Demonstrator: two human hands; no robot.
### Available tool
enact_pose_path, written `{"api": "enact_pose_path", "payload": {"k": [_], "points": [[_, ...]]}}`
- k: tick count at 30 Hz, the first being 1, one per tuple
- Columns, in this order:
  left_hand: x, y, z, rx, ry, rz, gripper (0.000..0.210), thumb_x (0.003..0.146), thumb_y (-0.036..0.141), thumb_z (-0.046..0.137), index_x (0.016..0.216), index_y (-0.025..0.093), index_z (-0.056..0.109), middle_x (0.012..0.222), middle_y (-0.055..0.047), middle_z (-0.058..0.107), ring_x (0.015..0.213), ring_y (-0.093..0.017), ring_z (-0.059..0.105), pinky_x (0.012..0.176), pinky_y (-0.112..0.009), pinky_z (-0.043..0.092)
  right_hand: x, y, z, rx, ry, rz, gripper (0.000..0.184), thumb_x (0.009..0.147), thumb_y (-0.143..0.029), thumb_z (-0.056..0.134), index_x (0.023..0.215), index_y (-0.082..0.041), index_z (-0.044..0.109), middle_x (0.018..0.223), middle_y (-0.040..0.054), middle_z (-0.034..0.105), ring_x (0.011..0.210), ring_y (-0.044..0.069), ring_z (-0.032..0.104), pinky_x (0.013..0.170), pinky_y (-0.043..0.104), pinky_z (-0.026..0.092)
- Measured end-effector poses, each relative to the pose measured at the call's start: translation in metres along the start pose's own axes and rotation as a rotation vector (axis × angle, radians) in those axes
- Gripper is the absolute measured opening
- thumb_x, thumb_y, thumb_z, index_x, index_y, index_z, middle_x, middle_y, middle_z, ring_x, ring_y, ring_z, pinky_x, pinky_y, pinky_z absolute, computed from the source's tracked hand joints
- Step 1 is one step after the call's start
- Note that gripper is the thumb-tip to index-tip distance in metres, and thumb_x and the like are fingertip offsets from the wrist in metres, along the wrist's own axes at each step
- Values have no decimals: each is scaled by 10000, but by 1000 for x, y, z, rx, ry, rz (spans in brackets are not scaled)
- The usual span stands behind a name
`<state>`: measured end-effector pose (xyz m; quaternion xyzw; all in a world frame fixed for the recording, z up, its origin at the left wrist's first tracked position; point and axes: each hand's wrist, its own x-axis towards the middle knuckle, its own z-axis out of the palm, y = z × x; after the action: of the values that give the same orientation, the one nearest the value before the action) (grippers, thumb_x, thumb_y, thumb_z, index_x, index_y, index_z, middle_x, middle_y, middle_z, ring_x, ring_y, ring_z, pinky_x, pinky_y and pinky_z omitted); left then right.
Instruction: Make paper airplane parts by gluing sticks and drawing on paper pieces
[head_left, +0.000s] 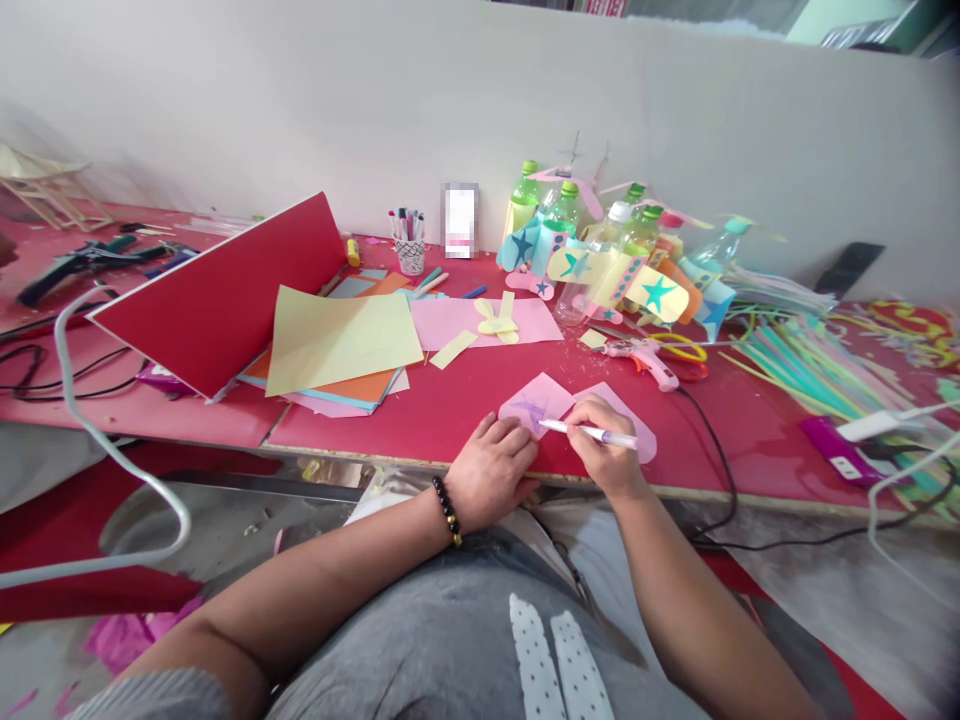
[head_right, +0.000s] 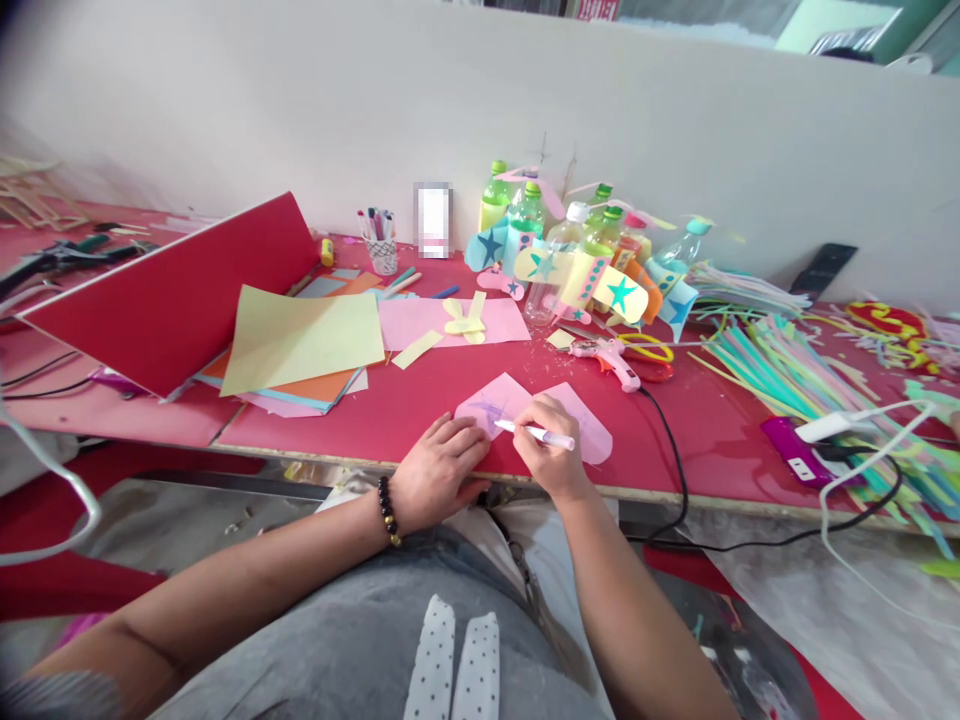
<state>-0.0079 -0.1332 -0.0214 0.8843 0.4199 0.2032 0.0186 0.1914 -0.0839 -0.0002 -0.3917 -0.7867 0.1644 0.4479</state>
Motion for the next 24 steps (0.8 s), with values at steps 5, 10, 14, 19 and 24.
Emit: {"api": "enact_pose_path", "payload": {"k": [5, 10, 14, 19, 24], "points": [[0, 0, -1, -7, 3, -1, 423, 858, 382, 648, 1210, 163, 564, 1204, -99, 612, 1240, -297, 466, 1119, -504, 306, -3, 3, 0, -16, 2, 1, 137, 796, -154, 551, 683, -230, 539, 677, 7, 523, 675, 195, 510, 644, 348, 423], [1, 0, 0, -5, 4, -9, 436, 844, 377, 667, 1214, 170, 564, 1203, -103, 611, 1242, -299, 469, 1110, -510, 316, 1, 3, 3, -67, 28, 8, 140, 801, -147, 562, 694, -235, 538, 674, 8, 523, 696, 204, 506, 647, 347, 413], [1, 0, -1, -3, 1, -2, 445, 841, 381, 671, 1214, 165, 563, 1207, -102, 610, 1238, -300, 469, 1119, -507, 308, 0, 3, 3, -72, 34, 2, 154, 792, -133, 555, 682, -236, 526, 679, 9, 521, 689, 202, 506, 652, 350, 419], [1, 0, -1, 1, 3, -1, 462, 832, 375, 682, 1217, 151, 558, 1209, -98, 611, 1237, -299, 464, 1110, -509, 318, -2, 5, 2, -79, 28, 2, 142, 801, -138, 554, 701, -235, 530, 688, 12, 529, 706, 207, 514, 664, 354, 425], [1, 1, -2, -3, -6, -5, 455, 836, 375, 677, 1218, 157, 560, 1210, -103, 611, 1242, -302, 464, 1114, -509, 313, -1, 4, 2, -82, 24, -8, 150, 800, -140, 551, 687, -235, 524, 679, 9, 522, 685, 201, 506, 656, 351, 424]]}}
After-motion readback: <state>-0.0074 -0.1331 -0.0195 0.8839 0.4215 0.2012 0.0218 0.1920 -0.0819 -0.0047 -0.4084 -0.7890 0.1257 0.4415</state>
